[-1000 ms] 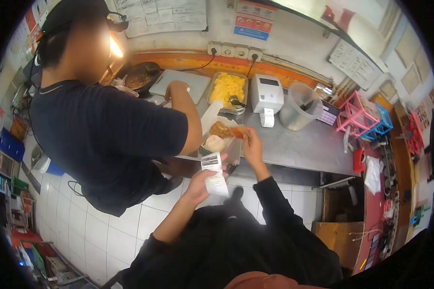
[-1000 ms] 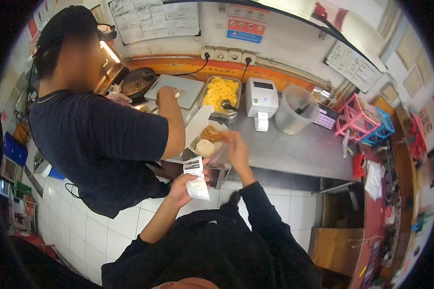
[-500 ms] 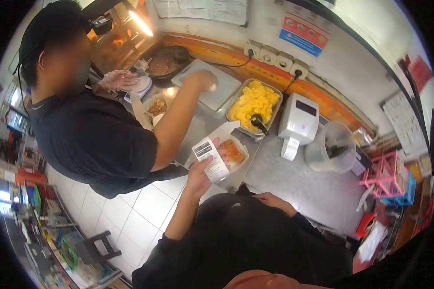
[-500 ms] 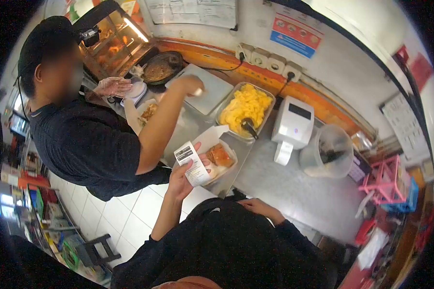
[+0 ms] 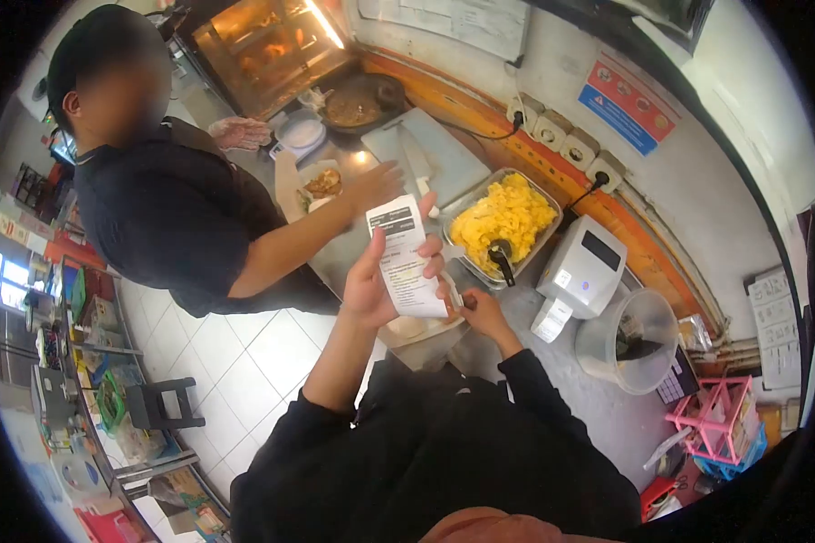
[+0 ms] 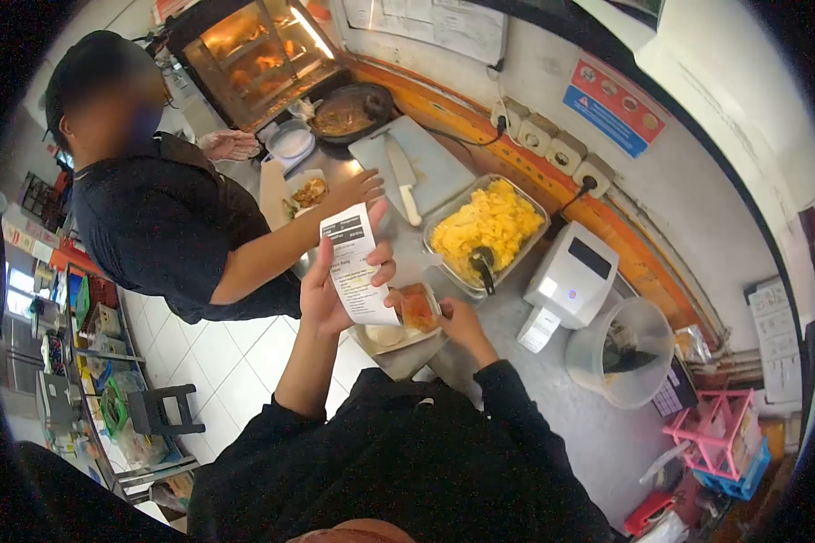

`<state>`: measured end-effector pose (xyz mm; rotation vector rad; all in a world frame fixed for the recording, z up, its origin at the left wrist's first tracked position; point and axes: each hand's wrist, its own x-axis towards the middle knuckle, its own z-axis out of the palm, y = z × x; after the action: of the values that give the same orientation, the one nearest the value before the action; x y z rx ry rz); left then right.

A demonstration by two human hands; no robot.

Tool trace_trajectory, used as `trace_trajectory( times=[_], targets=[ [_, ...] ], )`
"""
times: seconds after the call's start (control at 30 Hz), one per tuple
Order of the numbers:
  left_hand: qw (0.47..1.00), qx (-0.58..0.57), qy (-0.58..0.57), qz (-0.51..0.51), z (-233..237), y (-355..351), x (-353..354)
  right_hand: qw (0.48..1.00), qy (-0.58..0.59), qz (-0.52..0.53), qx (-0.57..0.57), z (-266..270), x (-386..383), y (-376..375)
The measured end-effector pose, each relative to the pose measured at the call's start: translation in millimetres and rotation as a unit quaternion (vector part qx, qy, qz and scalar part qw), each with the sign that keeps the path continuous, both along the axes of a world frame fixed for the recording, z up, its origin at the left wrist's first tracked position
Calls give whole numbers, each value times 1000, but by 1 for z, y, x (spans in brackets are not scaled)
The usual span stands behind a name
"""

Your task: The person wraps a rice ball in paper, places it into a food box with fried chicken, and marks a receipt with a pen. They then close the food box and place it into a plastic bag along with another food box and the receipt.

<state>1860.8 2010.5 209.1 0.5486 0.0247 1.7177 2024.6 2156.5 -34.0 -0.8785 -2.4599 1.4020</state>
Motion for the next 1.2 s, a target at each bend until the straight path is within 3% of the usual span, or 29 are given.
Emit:
trace_trajectory(
  times=[0.1, 0.2, 0.3, 0.4, 0.5, 0.6, 0.8, 1.0, 1.13, 1.2],
  targets=[
    [999, 28, 16, -6, 21, 3, -7, 998, 36, -37, -32, -1, -2, -6],
    [999, 45, 20, -13, 34, 6, -14, 968, 10, -89, -233, 3, 0, -3],
    [999, 28, 6, -23, 41, 5, -20, 964, -58, -120, -230, 5, -7, 3],
    [999, -1, -16, -36, 42, 8, -32, 992, -74, -93, -37, -28, -19, 12],
    [998, -11, -31, -44, 37, 10, -46, 964, -193, -35, 179, 25, -34, -9],
    [998, 0, -56, -41, 32, 5, -54, 941, -264, -29, 209, 27, -41, -23],
    [994, -7, -95, -43, 21, -6, -66, 947, -165, -106, 256, 4, -49, -46],
    [994, -41, -100, -29, 10, -24, -70, 934, -263, -31, 240, 5, -63, -32],
    [992, -80, -94, -6, -17, -50, -83, 953, -208, -97, 199, 8, -59, -32],
    [989, -122, -84, 10, -36, -65, -88, 966, -128, -129, 185, 5, -47, -39]
  ],
)
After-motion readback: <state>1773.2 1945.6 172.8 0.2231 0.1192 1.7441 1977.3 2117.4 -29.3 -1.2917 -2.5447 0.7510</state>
